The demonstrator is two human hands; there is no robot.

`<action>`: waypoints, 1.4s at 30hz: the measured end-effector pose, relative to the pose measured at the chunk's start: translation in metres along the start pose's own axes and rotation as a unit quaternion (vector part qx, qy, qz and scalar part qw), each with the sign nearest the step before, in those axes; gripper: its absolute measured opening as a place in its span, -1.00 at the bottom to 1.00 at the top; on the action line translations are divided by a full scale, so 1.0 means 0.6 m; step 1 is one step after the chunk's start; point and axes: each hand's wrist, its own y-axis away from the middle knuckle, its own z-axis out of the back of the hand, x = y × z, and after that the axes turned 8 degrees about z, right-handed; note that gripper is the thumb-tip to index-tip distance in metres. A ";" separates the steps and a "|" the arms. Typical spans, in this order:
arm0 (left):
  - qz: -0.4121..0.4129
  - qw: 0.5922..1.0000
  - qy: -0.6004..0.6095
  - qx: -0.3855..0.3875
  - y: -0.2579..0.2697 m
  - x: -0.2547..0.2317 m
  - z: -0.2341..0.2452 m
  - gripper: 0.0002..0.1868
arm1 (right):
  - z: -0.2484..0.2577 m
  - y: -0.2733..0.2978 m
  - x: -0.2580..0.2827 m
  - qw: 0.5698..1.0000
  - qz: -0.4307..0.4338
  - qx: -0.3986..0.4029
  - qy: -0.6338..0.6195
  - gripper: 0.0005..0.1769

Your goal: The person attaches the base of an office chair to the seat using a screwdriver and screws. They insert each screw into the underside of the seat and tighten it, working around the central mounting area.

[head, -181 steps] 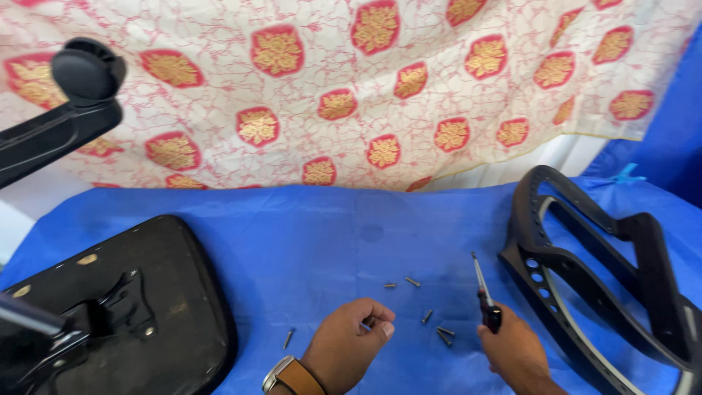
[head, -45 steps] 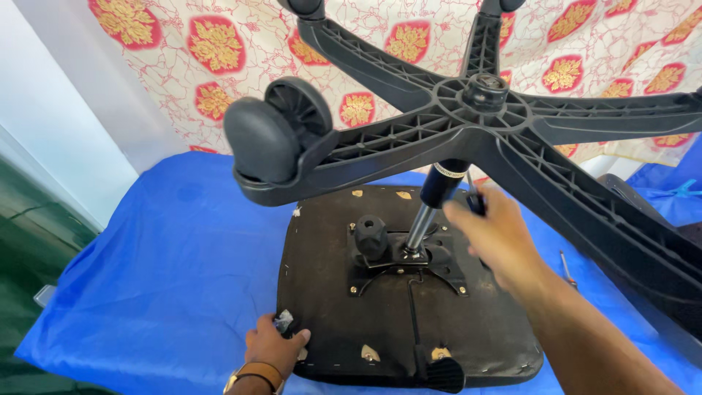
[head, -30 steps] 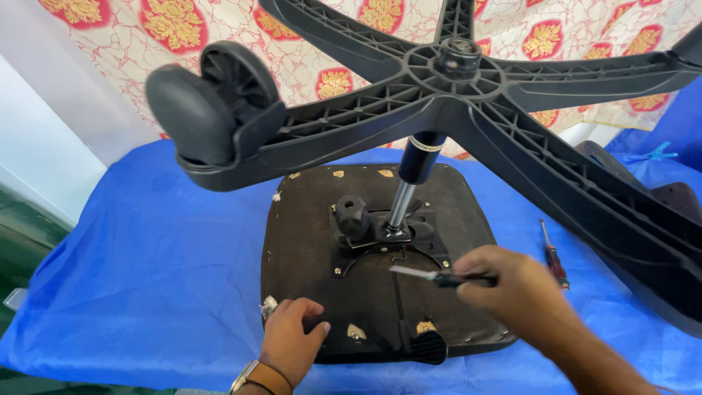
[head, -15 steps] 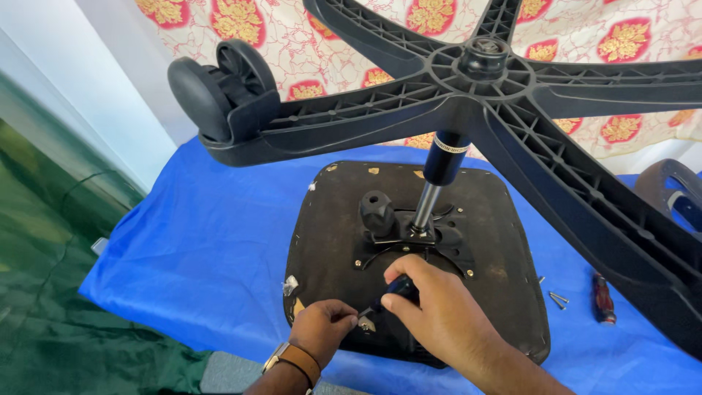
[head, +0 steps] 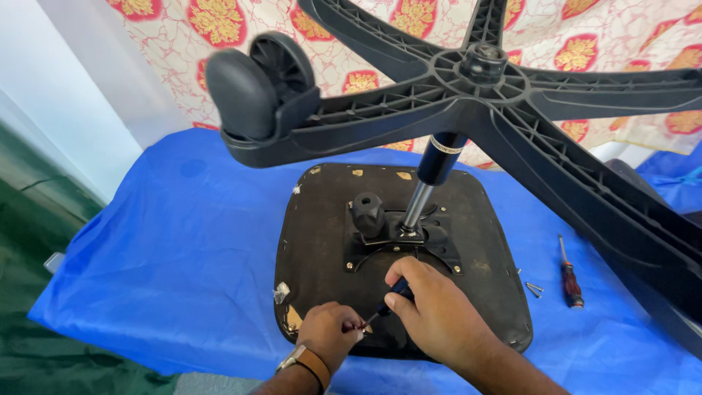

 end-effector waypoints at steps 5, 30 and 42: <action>0.057 0.997 -0.038 0.023 0.008 -0.012 0.010 -0.91 | -0.012 0.006 0.028 0.999 0.034 0.015 0.024 -0.71; 0.027 0.982 -0.109 0.149 -0.004 -0.039 0.075 -0.85 | -0.056 -0.002 0.081 0.993 -0.025 -0.042 0.109 -0.73; 0.057 0.981 -0.105 0.149 -0.005 -0.042 0.068 -0.88 | -0.040 0.000 0.065 0.996 0.025 0.017 0.089 -0.67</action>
